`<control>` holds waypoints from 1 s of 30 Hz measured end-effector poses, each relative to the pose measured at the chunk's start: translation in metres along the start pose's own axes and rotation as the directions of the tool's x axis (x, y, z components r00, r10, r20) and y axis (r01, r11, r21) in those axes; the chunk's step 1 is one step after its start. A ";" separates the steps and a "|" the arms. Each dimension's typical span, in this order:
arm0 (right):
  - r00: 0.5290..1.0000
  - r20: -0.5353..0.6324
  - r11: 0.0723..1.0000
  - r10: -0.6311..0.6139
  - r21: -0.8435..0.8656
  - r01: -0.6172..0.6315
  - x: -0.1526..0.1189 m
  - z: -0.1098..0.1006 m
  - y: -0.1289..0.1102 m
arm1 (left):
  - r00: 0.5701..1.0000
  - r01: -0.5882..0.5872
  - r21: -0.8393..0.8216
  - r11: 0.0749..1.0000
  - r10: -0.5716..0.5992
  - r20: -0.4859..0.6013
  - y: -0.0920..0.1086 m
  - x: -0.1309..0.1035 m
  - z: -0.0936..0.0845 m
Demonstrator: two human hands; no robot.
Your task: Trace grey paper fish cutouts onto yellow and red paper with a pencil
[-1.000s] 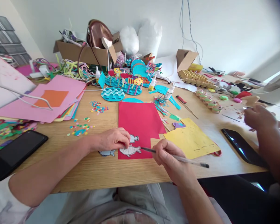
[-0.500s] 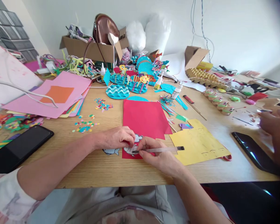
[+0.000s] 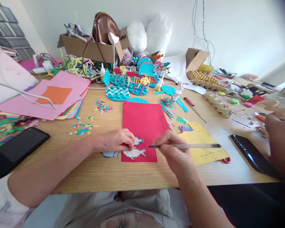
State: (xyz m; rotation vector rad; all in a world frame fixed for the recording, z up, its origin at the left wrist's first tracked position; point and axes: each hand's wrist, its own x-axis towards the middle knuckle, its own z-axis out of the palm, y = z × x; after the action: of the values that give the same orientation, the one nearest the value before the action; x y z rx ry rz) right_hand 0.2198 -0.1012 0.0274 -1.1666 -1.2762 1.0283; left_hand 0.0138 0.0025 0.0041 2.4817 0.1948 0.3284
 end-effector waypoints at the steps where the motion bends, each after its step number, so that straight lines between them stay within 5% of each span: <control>1: 0.996 -0.087 0.999 -0.019 0.049 0.023 0.000 -0.005 -0.003 | 1.000 -0.003 -0.007 1.000 0.003 -0.001 0.000 0.000 0.000; 4: 0.969 -0.244 0.995 -0.051 0.075 0.071 -0.001 -0.016 -0.012 | 1.000 -0.002 -0.004 1.000 0.002 -0.005 0.002 0.000 0.000; 12: 0.904 -0.409 0.988 -0.124 0.031 0.150 -0.001 -0.022 -0.009 | 0.999 -0.029 0.029 0.999 0.030 -0.030 -0.002 -0.003 0.004; 15: 0.956 -0.277 0.995 -0.102 -0.029 0.098 -0.003 -0.020 -0.009 | 0.999 -0.031 0.023 0.999 0.032 -0.038 -0.004 -0.004 0.005; 18: 1.000 -0.021 0.992 -0.023 -0.127 0.020 -0.004 -0.009 -0.010 | 0.999 -0.029 0.022 0.999 0.030 -0.043 -0.002 -0.002 0.004; 22: 0.970 0.231 0.960 0.075 -0.280 -0.008 -0.002 0.016 -0.006 | 0.999 -0.036 0.046 0.998 0.037 -0.027 0.001 0.000 0.002; 30: 0.930 0.341 0.927 0.137 -0.375 0.001 0.001 0.031 0.011 | 0.998 -0.053 0.036 0.998 0.053 -0.015 -0.004 0.000 0.003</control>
State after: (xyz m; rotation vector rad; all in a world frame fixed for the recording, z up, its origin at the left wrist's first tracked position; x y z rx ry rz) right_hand 0.1902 -0.0965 0.0146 -1.3532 -1.7931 1.1210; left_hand 0.0144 0.0044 -0.0010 2.5236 0.1427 0.3695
